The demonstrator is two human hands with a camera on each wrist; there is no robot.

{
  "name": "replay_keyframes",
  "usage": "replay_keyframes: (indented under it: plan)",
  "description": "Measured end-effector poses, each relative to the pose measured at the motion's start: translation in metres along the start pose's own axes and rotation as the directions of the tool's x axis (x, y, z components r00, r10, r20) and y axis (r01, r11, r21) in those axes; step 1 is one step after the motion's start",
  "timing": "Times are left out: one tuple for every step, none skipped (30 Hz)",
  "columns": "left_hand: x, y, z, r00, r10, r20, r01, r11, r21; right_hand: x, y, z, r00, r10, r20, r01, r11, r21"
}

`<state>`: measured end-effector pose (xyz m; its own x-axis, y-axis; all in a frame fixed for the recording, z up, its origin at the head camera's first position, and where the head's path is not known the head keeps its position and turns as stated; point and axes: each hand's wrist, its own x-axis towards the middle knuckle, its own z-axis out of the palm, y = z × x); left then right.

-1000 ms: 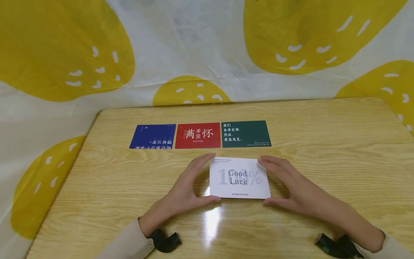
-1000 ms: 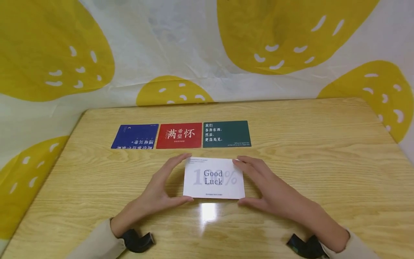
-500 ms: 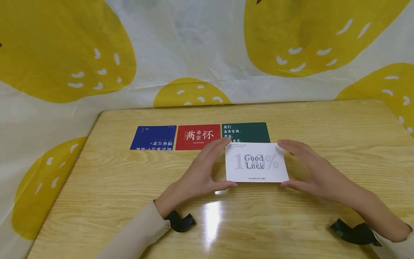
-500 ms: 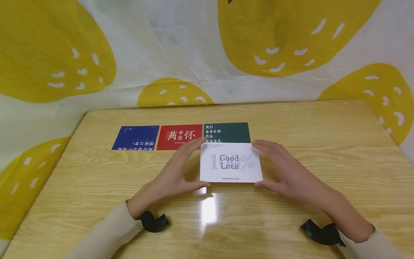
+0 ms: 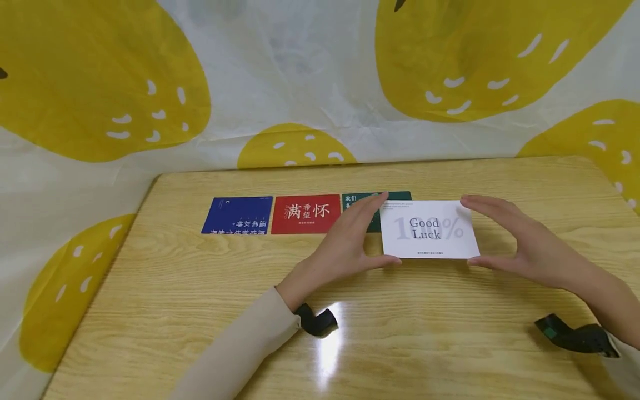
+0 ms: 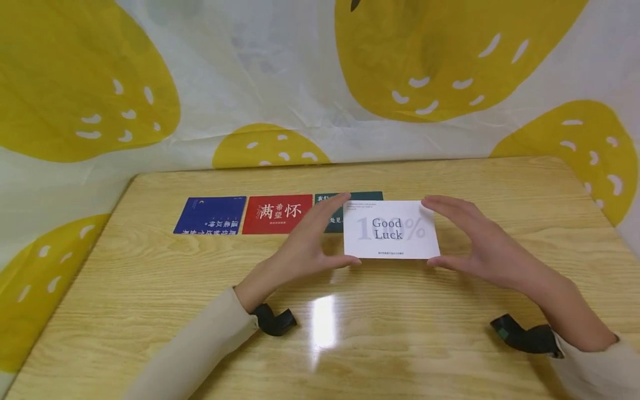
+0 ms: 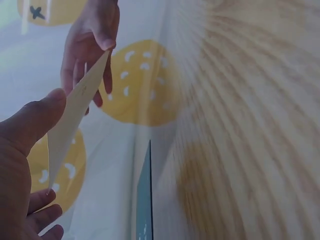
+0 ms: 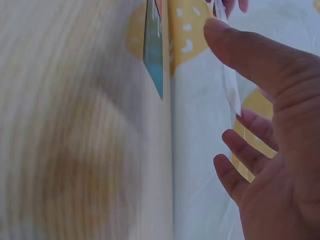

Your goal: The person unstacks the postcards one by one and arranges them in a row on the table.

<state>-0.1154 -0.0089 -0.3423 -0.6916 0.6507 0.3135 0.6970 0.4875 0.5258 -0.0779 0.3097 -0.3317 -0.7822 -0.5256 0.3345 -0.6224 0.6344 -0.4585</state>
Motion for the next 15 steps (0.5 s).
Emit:
replay_keyframes:
  plan:
    - [0.003,0.0,0.002,1.0,-0.001,0.001,0.001,1.0,0.003,0.0,0.003,-0.001,1.0,0.01,0.001,-0.01,1.0,-0.012]
    - [0.007,-0.001,0.004,1.0,-0.001,0.002,0.001,1.0,0.012,0.0,0.006,-0.003,1.0,0.016,0.001,-0.016,1.0,-0.02]
    - [0.01,-0.001,0.005,1.0,-0.003,0.002,0.003,1.0,0.017,0.0,0.009,-0.004,1.0,0.019,0.001,-0.019,0.999,-0.028]
    - [0.013,-0.001,0.007,1.0,-0.003,0.001,0.003,1.0,0.028,0.001,0.012,-0.006,1.0,0.02,0.001,-0.02,0.999,-0.033]
    - [0.016,-0.001,0.009,1.0,-0.006,0.002,0.006,0.999,0.032,0.001,0.015,-0.008,1.0,0.019,0.002,-0.019,0.999,-0.038]
    - [0.019,-0.002,0.011,1.0,-0.01,0.003,0.01,0.999,0.035,0.001,0.018,-0.01,1.0,0.017,0.003,-0.017,0.999,-0.042]
    - [0.022,-0.002,0.013,1.0,-0.016,0.005,0.016,0.999,0.038,0.001,0.02,-0.012,1.0,0.02,0.003,-0.02,0.999,-0.043]
    - [0.025,-0.002,0.015,1.0,-0.026,0.009,0.025,0.999,0.044,0.001,0.022,-0.014,1.0,0.027,0.008,-0.026,0.999,-0.047]
    - [0.028,-0.002,0.017,0.999,-0.034,0.015,0.033,0.999,0.043,0.001,0.024,-0.016,0.999,0.033,0.014,-0.033,0.998,-0.049]
    - [0.031,-0.002,0.019,0.999,-0.036,0.018,0.035,0.998,0.042,0.0,0.025,-0.018,0.999,0.047,0.02,-0.046,0.998,-0.05]
    - [0.034,-0.002,0.02,0.998,-0.048,0.027,0.047,0.998,0.039,0.0,0.027,-0.02,0.998,0.06,0.027,-0.058,0.997,-0.054]
    - [0.037,-0.002,0.021,0.998,-0.053,0.033,0.052,0.998,0.042,-0.001,0.029,-0.022,0.997,0.069,0.032,-0.067,0.996,-0.056]
    - [0.04,-0.003,0.022,0.997,-0.059,0.04,0.057,0.997,0.045,-0.001,0.031,-0.023,0.996,0.078,0.035,-0.077,0.996,-0.051]
    - [0.042,-0.003,0.023,0.997,-0.06,0.047,0.058,0.997,0.047,-0.001,0.033,-0.024,0.995,0.085,0.041,-0.083,0.995,-0.053]
    - [0.045,-0.003,0.023,0.996,-0.062,0.057,0.059,0.997,0.048,-0.001,0.036,-0.025,0.995,0.089,0.045,-0.087,0.995,-0.051]
